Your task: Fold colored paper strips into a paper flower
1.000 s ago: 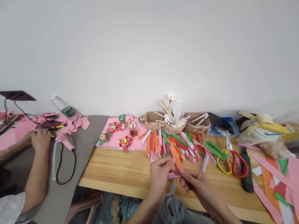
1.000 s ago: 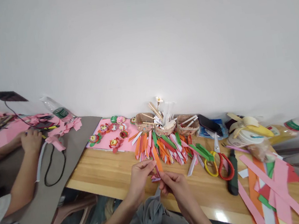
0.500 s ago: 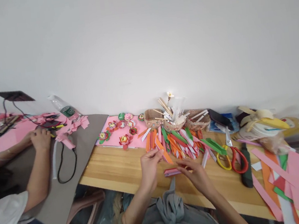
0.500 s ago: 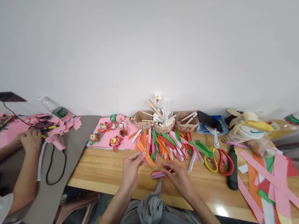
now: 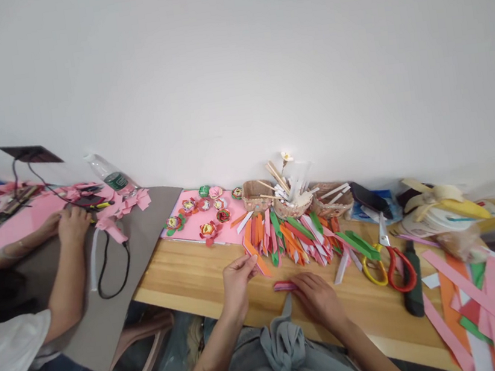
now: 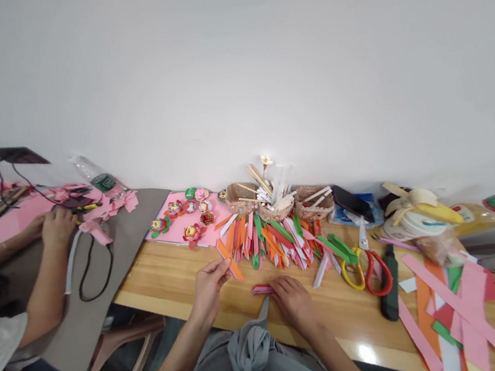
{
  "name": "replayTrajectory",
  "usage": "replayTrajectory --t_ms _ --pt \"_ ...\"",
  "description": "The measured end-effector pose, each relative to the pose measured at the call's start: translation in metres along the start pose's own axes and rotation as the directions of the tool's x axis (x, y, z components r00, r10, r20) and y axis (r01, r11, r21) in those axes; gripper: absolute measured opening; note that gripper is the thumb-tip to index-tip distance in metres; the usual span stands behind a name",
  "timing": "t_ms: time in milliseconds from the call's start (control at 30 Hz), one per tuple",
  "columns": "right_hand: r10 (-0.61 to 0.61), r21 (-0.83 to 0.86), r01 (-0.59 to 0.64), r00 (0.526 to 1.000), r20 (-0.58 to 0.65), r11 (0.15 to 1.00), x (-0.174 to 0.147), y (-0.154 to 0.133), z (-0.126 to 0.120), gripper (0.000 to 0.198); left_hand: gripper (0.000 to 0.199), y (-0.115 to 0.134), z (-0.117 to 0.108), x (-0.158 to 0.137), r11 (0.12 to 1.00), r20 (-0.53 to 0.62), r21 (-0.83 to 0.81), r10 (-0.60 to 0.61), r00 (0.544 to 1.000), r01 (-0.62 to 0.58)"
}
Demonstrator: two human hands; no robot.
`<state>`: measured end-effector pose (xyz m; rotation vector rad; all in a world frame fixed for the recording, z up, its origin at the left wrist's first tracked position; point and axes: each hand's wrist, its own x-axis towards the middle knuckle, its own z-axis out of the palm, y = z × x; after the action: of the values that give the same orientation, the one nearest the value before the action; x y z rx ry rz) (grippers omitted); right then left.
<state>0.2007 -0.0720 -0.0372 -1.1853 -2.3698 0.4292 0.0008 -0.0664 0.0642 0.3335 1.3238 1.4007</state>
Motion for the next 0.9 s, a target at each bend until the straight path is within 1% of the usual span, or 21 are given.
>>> replayTrajectory --t_ms 100,233,500,600,767,900 --pt "-0.010 -0.013 0.009 1.000 -0.017 1.000 -0.002 -0.001 0.001 0.016 0.024 -0.002 -0.002 0.001 1.000 -0.013 -0.002 -0.005 1.000 0.005" --pt "-0.011 -0.011 0.011 1.000 -0.026 1.000 -0.003 -0.003 0.003 0.018 0.025 -0.005 -0.005 0.002 1.000 -0.030 0.003 -0.016 0.999 0.016" --pt "-0.002 -0.027 0.002 1.000 -0.006 1.000 -0.004 -0.003 0.006 0.020 0.027 -0.013 -0.010 0.003 0.998 -0.032 0.006 -0.057 0.998 0.058" --pt "-0.006 -0.037 0.006 1.000 -0.009 0.999 -0.006 -0.002 0.007 0.025 0.027 -0.015 -0.012 0.003 0.998 -0.033 0.001 -0.067 0.997 0.067" --pt "0.035 -0.049 -0.036 0.999 -0.029 0.998 -0.007 -0.009 0.006 0.022 0.027 -0.019 -0.013 0.003 0.997 -0.040 -0.002 -0.071 0.997 0.071" --pt "0.080 -0.033 -0.081 0.997 -0.020 0.996 -0.006 -0.017 0.000 0.025 0.028 -0.020 -0.014 0.002 0.997 -0.042 -0.002 -0.075 0.996 0.075"
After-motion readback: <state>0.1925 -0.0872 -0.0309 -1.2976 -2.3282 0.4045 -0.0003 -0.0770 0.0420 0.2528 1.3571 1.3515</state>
